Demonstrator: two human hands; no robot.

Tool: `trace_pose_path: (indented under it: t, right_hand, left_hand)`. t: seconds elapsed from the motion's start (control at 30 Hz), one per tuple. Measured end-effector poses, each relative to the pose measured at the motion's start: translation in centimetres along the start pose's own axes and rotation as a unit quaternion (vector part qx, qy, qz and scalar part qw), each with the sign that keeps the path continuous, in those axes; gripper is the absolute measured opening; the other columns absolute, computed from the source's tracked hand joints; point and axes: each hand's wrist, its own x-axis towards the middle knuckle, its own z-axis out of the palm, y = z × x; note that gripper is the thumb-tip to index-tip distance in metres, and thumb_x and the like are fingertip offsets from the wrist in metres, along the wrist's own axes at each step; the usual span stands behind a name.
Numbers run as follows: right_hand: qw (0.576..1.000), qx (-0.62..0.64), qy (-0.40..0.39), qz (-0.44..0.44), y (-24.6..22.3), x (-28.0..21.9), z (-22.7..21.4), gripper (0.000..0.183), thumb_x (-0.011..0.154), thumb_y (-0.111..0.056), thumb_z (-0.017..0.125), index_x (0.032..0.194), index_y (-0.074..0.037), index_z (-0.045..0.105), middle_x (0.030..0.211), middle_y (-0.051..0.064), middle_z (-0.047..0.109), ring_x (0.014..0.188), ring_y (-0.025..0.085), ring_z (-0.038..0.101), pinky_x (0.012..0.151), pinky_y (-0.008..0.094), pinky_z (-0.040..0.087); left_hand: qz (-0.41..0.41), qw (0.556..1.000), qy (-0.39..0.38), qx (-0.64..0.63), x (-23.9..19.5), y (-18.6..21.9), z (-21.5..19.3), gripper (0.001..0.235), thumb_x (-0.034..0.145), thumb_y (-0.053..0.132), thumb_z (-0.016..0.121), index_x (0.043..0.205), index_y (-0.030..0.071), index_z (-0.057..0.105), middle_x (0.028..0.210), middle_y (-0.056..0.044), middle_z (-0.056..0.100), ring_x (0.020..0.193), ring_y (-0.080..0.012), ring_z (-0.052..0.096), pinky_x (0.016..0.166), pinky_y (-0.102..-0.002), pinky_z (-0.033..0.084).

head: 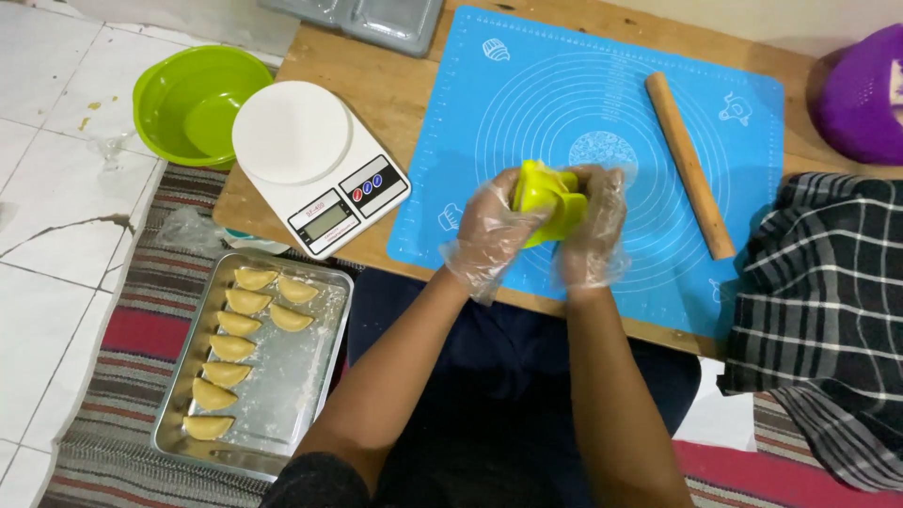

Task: Rolling out small dough balls with a rolling pin and using a mold to fill and shape pastries.

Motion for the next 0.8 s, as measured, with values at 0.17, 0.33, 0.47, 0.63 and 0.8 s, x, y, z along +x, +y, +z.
trace_pose_path:
  t: [0.17, 0.33, 0.47, 0.63, 0.8]
  right_hand:
    - [0.981, 0.117, -0.089, 0.127, -6.2, 1.7, -2.1, 0.033, 0.104, -0.023, 0.042, 0.105, -0.009, 0.072, 0.105, 0.01, 0.071, 0.087, 0.015, 0.065, 0.083, 0.026, 0.053]
    - [0.976, 0.075, -0.181, 0.093, -7.8, 3.6, -2.0, 0.011, 0.086, -0.001, 0.065, 0.095, -0.001, 0.072, 0.101, 0.014, 0.074, 0.08, 0.01, 0.061, 0.075, 0.022, 0.051]
    - [0.95, -0.03, -0.295, 0.098, -6.3, 5.3, -2.2, 0.021, 0.093, 0.001, 0.065, 0.112, 0.002, 0.074, 0.103, 0.022, 0.073, 0.087, 0.024, 0.068, 0.082, 0.035, 0.056]
    - [0.938, -0.09, -0.295, 0.159, -7.6, 4.9, -1.9, 0.021, 0.087, -0.007, 0.073, 0.107, -0.009, 0.077, 0.101, 0.011, 0.075, 0.093, 0.017, 0.069, 0.086, 0.031, 0.055]
    - [0.935, -0.091, -0.304, 0.159, -5.8, 5.4, -2.3, 0.021, 0.085, -0.008, 0.068, 0.104, -0.012, 0.076, 0.096, 0.006, 0.07, 0.091, 0.015, 0.063, 0.086, 0.032, 0.054]
  left_hand:
    - [-0.049, 0.954, -0.066, -0.288, 0.4, -0.6, -1.7, 0.053, 0.085, 0.025, 0.082, 0.131, 0.008, 0.062, 0.113, -0.019, 0.07, 0.107, -0.0348, 0.07, 0.096, -0.052, 0.057]
    - [-0.043, 0.948, -0.089, -0.302, 0.7, -2.3, -1.0, 0.052, 0.084, 0.025, 0.085, 0.13, 0.011, 0.065, 0.112, -0.014, 0.071, 0.105, -0.0288, 0.071, 0.094, -0.048, 0.058]
    - [-0.059, 0.944, -0.094, -0.309, 0.1, -1.2, -1.7, 0.051, 0.086, 0.019, 0.084, 0.131, 0.008, 0.065, 0.113, -0.016, 0.07, 0.106, -0.0262, 0.068, 0.098, -0.047, 0.054]
    - [-0.056, 0.94, -0.117, -0.316, 0.1, -1.6, -1.7, 0.049, 0.086, 0.022, 0.085, 0.129, 0.01, 0.066, 0.112, -0.015, 0.071, 0.103, -0.0265, 0.07, 0.097, -0.046, 0.055]
    - [-0.039, 0.932, -0.129, -0.336, 0.0, -1.4, -1.7, 0.048, 0.087, 0.022, 0.085, 0.129, 0.009, 0.066, 0.111, -0.014, 0.071, 0.102, -0.0235, 0.069, 0.096, -0.047, 0.055]
